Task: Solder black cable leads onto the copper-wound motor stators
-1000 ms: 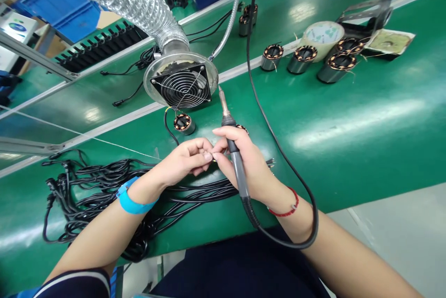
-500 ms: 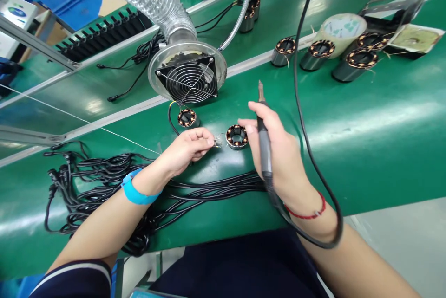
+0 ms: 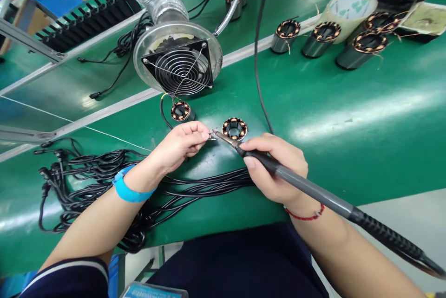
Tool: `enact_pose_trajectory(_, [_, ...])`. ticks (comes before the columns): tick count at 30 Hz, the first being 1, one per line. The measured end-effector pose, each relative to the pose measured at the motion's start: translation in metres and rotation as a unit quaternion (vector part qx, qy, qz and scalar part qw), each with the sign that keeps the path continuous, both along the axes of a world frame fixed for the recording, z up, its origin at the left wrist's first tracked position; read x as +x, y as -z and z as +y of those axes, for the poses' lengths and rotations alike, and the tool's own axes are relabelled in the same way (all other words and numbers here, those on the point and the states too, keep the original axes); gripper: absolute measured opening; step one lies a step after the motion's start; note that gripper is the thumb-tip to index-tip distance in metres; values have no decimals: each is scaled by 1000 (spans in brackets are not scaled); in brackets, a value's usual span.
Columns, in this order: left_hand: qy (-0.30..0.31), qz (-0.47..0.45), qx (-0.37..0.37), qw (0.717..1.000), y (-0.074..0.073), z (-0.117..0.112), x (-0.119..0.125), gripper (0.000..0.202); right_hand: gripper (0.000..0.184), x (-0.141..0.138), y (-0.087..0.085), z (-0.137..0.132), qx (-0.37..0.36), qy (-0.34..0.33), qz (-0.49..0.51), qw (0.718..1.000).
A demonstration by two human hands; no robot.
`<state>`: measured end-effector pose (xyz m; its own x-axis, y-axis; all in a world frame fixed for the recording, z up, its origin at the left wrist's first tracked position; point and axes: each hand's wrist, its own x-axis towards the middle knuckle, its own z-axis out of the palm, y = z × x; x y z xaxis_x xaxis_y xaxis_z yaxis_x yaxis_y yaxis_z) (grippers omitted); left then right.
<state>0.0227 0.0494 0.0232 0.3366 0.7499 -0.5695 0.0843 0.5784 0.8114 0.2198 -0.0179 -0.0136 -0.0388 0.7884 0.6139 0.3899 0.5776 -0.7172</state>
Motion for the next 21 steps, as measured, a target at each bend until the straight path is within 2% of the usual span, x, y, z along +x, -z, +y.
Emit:
enact_pose_trajectory(4, [5, -6, -3, 1000, 0, 1, 0, 17, 22, -1, -5, 1, 7, -11, 4, 1000])
enact_pose_trajectory(8, [4, -4, -9, 1000, -2, 2, 0, 17, 22, 0, -2, 2, 8, -19, 6, 1000])
enact_pose_trajectory(15, [7, -14, -7, 1000, 0, 2, -1, 16, 24, 0, 4, 3, 31, 17, 23, 999])
enact_pose_trajectory(21, [2, -9, -8, 1000, 0, 2, 0, 15, 30, -3, -1, 6, 30, -8, -19, 999])
